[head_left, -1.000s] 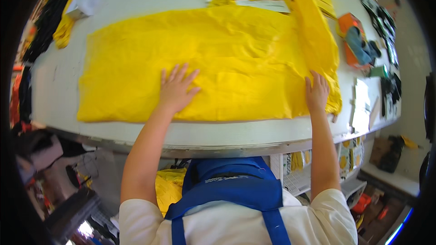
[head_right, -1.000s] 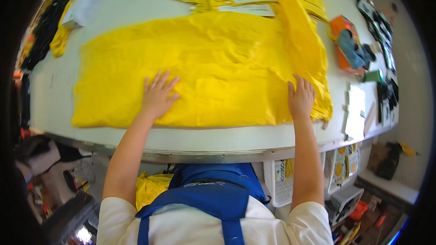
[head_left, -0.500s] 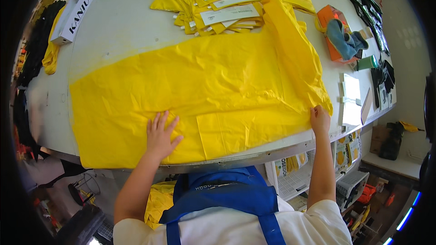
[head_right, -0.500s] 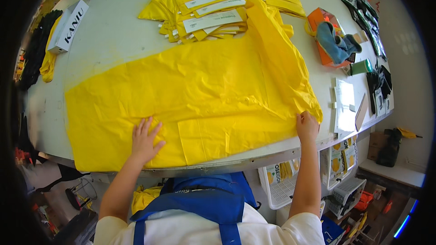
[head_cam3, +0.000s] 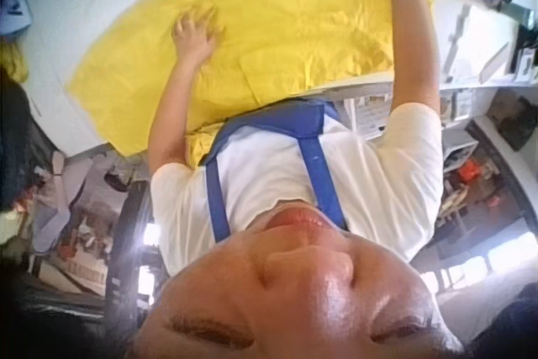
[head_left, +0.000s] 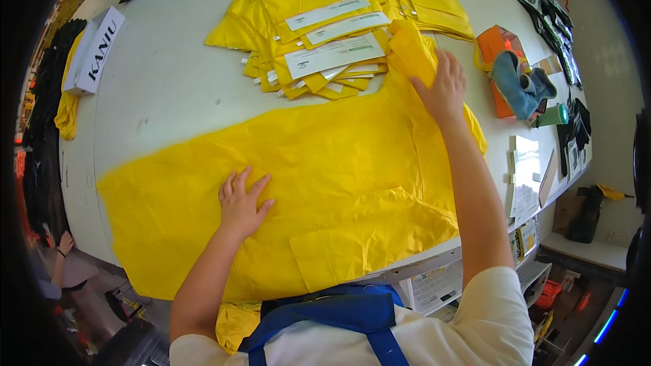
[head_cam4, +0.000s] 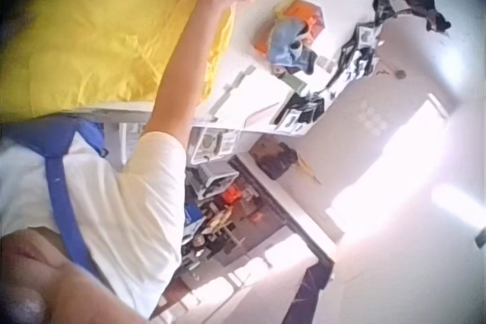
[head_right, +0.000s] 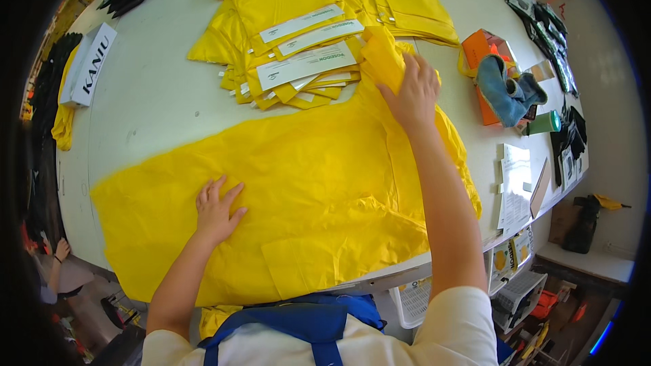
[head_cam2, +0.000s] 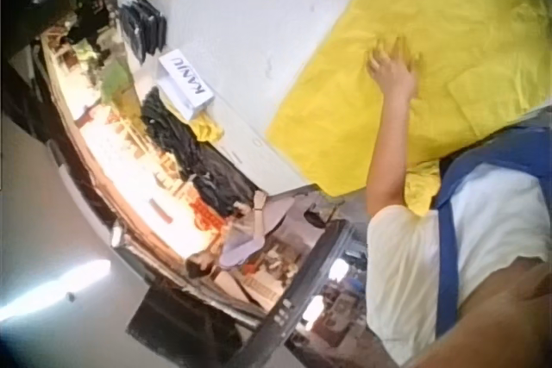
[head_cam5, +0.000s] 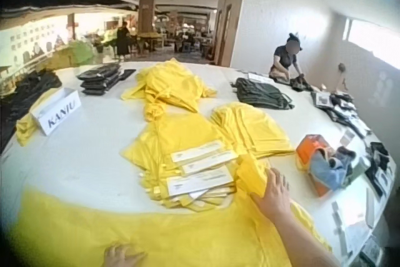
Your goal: The person trims loose threads and tags from a yellow raincoat using scissors, then folds the garment into a compact rectangle. The person places the folded raincoat into a yellow plastic bag and sets it aside.
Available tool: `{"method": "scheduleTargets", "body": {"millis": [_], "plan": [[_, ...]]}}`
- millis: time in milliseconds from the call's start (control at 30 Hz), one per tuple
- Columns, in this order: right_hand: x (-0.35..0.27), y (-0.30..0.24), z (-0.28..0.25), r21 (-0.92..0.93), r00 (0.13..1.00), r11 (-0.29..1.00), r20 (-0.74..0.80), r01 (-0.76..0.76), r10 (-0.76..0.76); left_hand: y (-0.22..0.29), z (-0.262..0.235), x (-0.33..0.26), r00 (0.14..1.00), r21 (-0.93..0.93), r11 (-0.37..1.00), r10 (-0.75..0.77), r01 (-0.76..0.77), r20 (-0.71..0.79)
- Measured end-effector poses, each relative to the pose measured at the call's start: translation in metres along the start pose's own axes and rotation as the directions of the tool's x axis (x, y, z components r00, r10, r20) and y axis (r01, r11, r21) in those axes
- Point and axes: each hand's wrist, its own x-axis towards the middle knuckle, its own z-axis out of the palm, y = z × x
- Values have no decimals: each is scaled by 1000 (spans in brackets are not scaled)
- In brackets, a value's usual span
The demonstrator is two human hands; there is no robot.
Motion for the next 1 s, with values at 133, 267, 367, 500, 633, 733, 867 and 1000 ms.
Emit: {"method": "scheduleTargets", "body": {"millis": [133,267,367,500,633,733,867,1000], "plan": [[83,32,71,114,832,926,488,-359,263,16,-33,44,997,-187,981,51,-60,-56],[68,1,-1,511,776,651,598,-561,200,37,-74,130,899,-360,876,162,-320,-406],[28,-10,-73,664,853,669,514,-333,-86,81,-94,200,813,-367,820,187,-438,-552],[-1,-6,-113,787,802,612,312,83,-510,161,-116,246,466,-92,611,488,-786,-738],[-36,-38,-127,509,979,840,-32,188,-199,183,-156,253,278,229,418,840,-879,-466],[-103,-51,-106,611,902,663,-297,432,-315,162,-208,232,464,193,614,734,-765,-496],[-147,-8,11,310,647,838,759,-448,65,136,-261,134,499,451,661,749,-599,-435],[-123,34,32,324,574,889,814,-323,-88,86,-175,25,769,370,709,639,-601,25]]}}
